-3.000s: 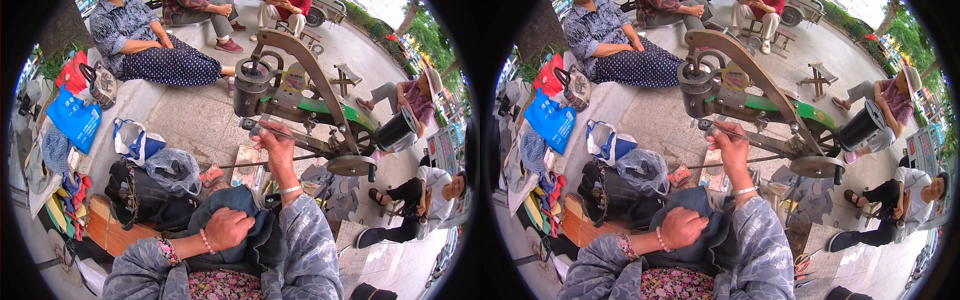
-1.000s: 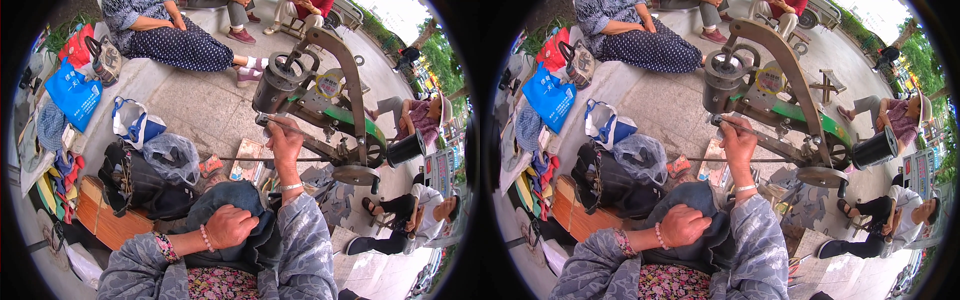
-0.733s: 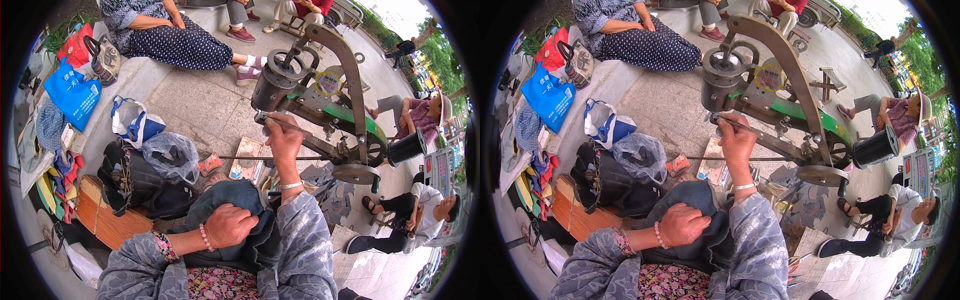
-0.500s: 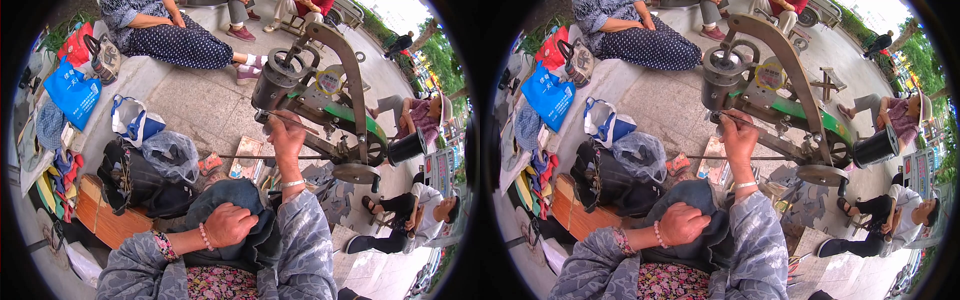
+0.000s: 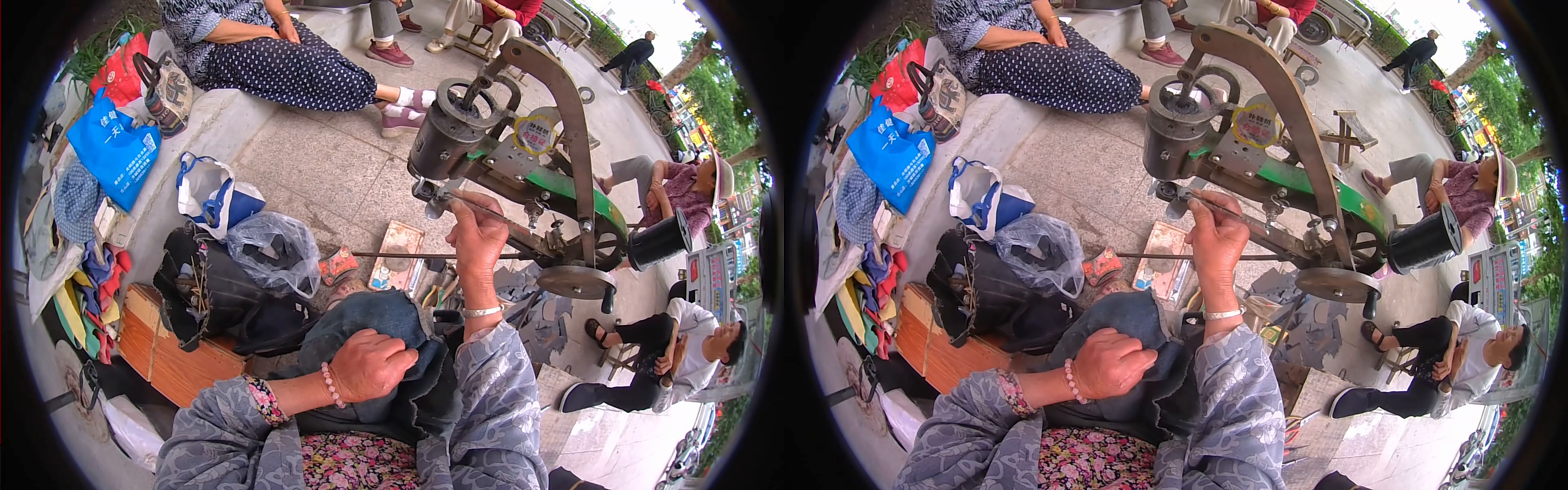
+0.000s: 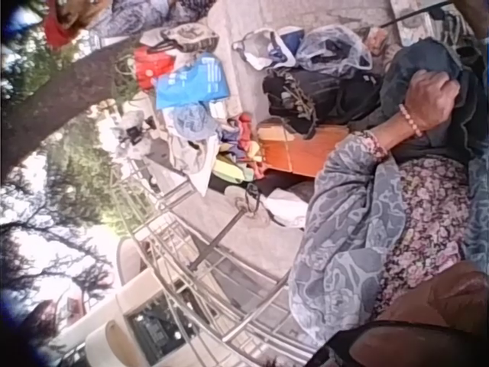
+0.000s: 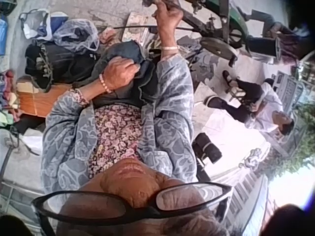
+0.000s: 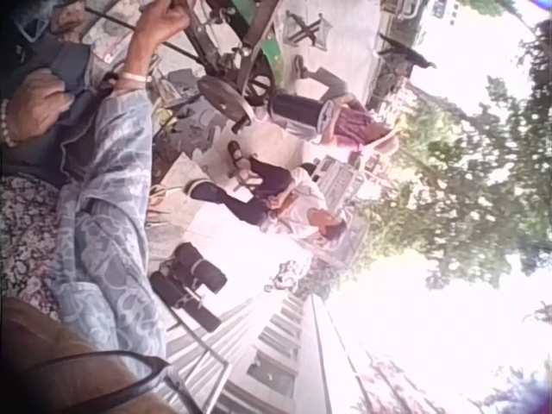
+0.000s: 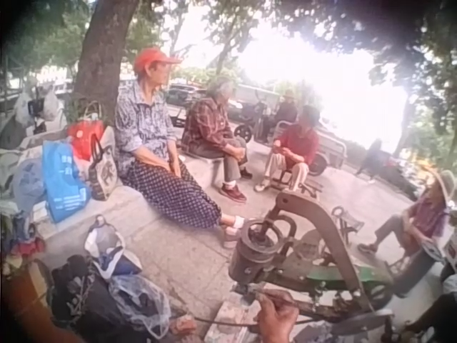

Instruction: The recorder uses a manual sewing machine and hand tools to repair a shoe while bystanders watch.

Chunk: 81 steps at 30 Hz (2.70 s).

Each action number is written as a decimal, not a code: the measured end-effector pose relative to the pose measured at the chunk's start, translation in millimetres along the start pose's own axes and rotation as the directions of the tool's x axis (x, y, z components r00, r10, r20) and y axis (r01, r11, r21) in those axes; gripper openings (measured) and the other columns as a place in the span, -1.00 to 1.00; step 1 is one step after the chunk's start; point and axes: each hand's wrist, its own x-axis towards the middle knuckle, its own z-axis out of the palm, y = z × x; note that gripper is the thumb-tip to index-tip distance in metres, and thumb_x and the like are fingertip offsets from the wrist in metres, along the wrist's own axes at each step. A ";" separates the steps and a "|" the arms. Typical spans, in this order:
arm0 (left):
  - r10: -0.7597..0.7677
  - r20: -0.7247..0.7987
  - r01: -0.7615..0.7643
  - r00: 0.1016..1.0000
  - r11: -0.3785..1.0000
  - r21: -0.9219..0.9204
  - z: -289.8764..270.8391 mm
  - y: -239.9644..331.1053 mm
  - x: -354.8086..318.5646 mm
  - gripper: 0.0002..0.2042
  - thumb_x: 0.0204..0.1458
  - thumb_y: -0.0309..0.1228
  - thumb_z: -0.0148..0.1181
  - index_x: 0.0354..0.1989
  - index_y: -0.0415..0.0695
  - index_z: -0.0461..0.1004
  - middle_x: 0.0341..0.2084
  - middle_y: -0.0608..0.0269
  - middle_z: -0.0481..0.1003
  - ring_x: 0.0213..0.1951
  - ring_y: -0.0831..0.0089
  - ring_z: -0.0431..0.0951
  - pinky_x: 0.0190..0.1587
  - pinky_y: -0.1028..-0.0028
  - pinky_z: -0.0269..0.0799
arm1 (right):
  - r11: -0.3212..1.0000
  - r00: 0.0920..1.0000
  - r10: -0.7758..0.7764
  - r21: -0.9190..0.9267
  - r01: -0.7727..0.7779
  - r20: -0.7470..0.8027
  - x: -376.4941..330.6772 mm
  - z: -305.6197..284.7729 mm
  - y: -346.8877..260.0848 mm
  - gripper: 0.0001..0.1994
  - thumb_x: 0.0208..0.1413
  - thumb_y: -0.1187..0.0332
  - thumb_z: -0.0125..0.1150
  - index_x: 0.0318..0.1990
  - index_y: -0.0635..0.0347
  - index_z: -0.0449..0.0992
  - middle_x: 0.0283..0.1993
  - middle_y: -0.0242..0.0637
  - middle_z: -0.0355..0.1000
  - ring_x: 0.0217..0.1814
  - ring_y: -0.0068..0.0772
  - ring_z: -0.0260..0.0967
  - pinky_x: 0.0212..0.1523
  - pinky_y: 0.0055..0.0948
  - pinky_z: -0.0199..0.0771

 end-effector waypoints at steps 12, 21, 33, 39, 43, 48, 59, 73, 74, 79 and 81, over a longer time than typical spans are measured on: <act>0.046 -0.025 -0.046 0.999 0.999 -0.021 5.1 6.8 14.9 -0.88 -0.27 -0.50 0.20 -0.47 -0.11 0.49 -0.68 0.31 0.31 -0.62 0.33 0.37 -0.54 0.35 0.20 | 0.998 0.997 0.059 -0.013 -0.060 -0.048 2.0 -17.6 4.4 -0.90 -0.06 0.51 0.21 -0.34 0.27 0.51 -0.57 -0.46 0.37 -0.70 -0.75 0.17 -0.72 -0.65 0.14; 0.064 -0.017 -0.063 0.998 0.997 0.047 4.7 11.1 13.4 -0.86 -0.25 -0.49 0.18 -0.43 -0.14 0.47 -0.67 0.26 0.30 -0.63 0.25 0.35 -0.54 0.32 0.19 | 0.999 1.000 -0.012 0.042 0.013 -0.028 0.6 -14.4 5.8 -0.85 -0.08 0.49 0.21 -0.32 0.36 0.47 -0.40 -0.39 0.36 -0.47 -0.67 0.25 -0.49 -0.57 0.30; 0.048 -0.014 -0.047 0.999 0.999 0.024 0.5 10.4 10.2 -0.88 -0.27 -0.46 0.23 -0.48 -0.10 0.50 -0.69 0.30 0.33 -0.63 0.30 0.39 -0.57 0.35 0.23 | 0.998 0.999 0.010 0.070 -0.007 -0.038 2.0 -11.0 4.5 -0.80 -0.04 0.47 0.23 -0.25 0.37 0.45 -0.47 -0.34 0.42 -0.77 -0.71 0.17 -0.78 -0.65 0.16; 0.050 -0.021 -0.049 0.999 0.998 0.034 0.4 7.2 6.9 -0.88 -0.22 -0.41 0.21 -0.44 -0.06 0.50 -0.67 0.34 0.32 -0.60 0.34 0.40 -0.52 0.36 0.24 | 0.998 1.000 0.028 0.060 -0.028 -0.001 2.1 -9.5 -2.1 -0.77 -0.05 0.48 0.23 -0.20 0.29 0.40 -0.33 -0.28 0.48 -0.61 -0.69 0.30 -0.74 -0.67 0.22; 0.040 -0.006 -0.040 0.999 0.998 0.041 -1.3 8.2 6.4 -0.90 -0.19 -0.40 0.21 -0.44 -0.06 0.50 -0.65 0.34 0.33 -0.58 0.35 0.41 -0.51 0.37 0.25 | 0.990 0.998 0.034 0.141 -0.027 -0.047 1.2 -6.1 0.4 -0.75 -0.06 0.52 0.21 -0.19 0.33 0.39 -0.39 -0.26 0.48 -0.77 -0.69 0.19 -0.79 -0.67 0.17; 0.059 -0.002 -0.059 0.998 0.998 0.022 0.0 7.5 6.4 -0.88 -0.17 -0.39 0.21 -0.41 -0.05 0.50 -0.64 0.35 0.32 -0.57 0.37 0.41 -0.49 0.40 0.26 | 0.985 0.995 0.087 0.154 -0.079 -0.051 1.1 -11.8 -4.5 -0.75 -0.07 0.56 0.20 -0.19 0.34 0.36 -0.47 -0.29 0.44 -0.79 -0.69 0.15 -0.81 -0.66 0.14; 0.061 -0.031 -0.061 0.998 0.998 0.009 -1.2 8.3 6.9 -0.86 -0.21 -0.44 0.23 -0.41 -0.07 0.51 -0.66 0.35 0.35 -0.61 0.38 0.41 -0.54 0.40 0.25 | 0.986 0.996 0.068 0.153 -0.060 -0.053 -2.6 -12.5 -12.2 -0.80 -0.06 0.54 0.20 -0.23 0.29 0.41 -0.48 -0.33 0.45 -0.77 -0.71 0.16 -0.79 -0.66 0.14; 0.059 -0.015 -0.058 0.998 0.998 0.029 -0.2 8.8 11.7 -0.87 -0.21 -0.47 0.21 -0.42 -0.12 0.48 -0.67 0.28 0.31 -0.62 0.28 0.36 -0.55 0.34 0.20 | 0.995 0.992 0.082 0.069 -0.076 -0.092 -17.4 -35.7 -23.6 -0.74 -0.05 0.53 0.19 -0.18 0.39 0.35 -0.53 -0.29 0.42 -0.80 -0.66 0.15 -0.80 -0.66 0.13; 0.055 -0.017 -0.055 0.998 0.998 0.032 -1.7 8.8 12.2 -0.86 -0.22 -0.47 0.21 -0.41 -0.12 0.48 -0.67 0.28 0.31 -0.62 0.28 0.36 -0.55 0.34 0.21 | 0.993 0.996 0.057 0.106 -0.050 -0.069 -22.4 -42.5 -23.9 -0.76 -0.04 0.53 0.19 -0.19 0.36 0.36 -0.46 -0.31 0.44 -0.77 -0.67 0.18 -0.78 -0.67 0.16; 0.051 -0.029 -0.048 0.998 0.995 0.087 -0.4 1.5 9.3 -0.83 -0.23 -0.49 0.21 -0.39 -0.12 0.49 -0.67 0.33 0.30 -0.59 0.35 0.37 -0.53 0.37 0.21 | 0.981 0.994 0.096 0.174 -0.086 -0.050 -64.2 -113.2 -10.9 -0.80 0.04 0.52 0.11 -0.16 0.31 0.35 -0.23 -0.23 0.48 -0.60 -0.65 0.33 -0.65 -0.69 0.31; 0.069 -0.021 -0.067 0.997 0.996 0.061 1.8 -1.8 7.5 -0.83 -0.24 -0.51 0.22 -0.39 -0.14 0.48 -0.67 0.32 0.30 -0.62 0.34 0.35 -0.56 0.37 0.19 | 0.978 0.977 0.159 0.154 -0.137 -0.144 -86.1 -148.9 0.8 -0.83 0.11 0.43 0.04 -0.16 0.28 0.33 -0.11 -0.15 0.44 -0.35 -0.55 0.42 -0.43 -0.62 0.42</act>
